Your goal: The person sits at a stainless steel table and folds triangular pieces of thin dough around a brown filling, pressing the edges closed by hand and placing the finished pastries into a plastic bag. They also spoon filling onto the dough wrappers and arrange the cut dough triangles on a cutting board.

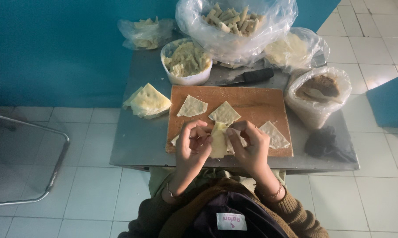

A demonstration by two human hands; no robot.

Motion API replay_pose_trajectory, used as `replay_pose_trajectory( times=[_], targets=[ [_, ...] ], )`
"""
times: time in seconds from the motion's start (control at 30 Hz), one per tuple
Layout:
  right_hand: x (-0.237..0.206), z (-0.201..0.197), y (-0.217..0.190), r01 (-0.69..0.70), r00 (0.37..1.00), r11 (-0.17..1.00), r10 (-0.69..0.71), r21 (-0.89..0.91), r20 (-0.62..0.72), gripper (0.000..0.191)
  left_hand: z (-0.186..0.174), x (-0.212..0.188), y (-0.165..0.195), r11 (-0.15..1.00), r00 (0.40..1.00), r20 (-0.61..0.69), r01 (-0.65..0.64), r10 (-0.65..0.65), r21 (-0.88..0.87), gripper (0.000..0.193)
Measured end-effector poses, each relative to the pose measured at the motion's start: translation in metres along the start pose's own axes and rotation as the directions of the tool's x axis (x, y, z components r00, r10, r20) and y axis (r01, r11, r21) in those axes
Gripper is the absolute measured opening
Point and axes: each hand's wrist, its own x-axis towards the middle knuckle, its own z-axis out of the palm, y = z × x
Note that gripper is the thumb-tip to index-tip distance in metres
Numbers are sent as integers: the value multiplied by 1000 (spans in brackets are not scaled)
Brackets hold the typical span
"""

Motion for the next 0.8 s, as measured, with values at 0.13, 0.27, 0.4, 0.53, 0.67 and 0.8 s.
replay_pose_trajectory(
  times=[0.13, 0.27, 0.4, 0.53, 0.67, 0.8],
  targets=[
    [-3, -1, -1, 138, 990, 977, -135, -160, 30, 10, 3, 6, 5, 989, 993, 120, 9, 8, -145, 55],
    [-7, -2, -6, 334, 942, 905, -325, -264, 80, 11, 8, 7, 12, 993, 993, 114, 34, -21, -112, 58],
    [-9, -4, 2, 112, 994, 982, -111, -151, 14, 6, 5, 3, 17, 996, 996, 60, 64, -60, -66, 57],
    [-13, -11, 18, -247, 969, 957, 247, 151, 23, 11, 3, 1, 13, 996, 1000, -11, 25, -26, -84, 48],
    [-16, -11, 32, -266, 961, 828, 269, 493, 67, 13, 1, 0, 7, 993, 988, -117, -91, 100, 79, 33],
    [-17, -6, 35, -331, 904, 484, 409, 810, 125, 13, -3, -4, 3, 987, 965, -216, -158, 148, -30, 33]
  ],
)
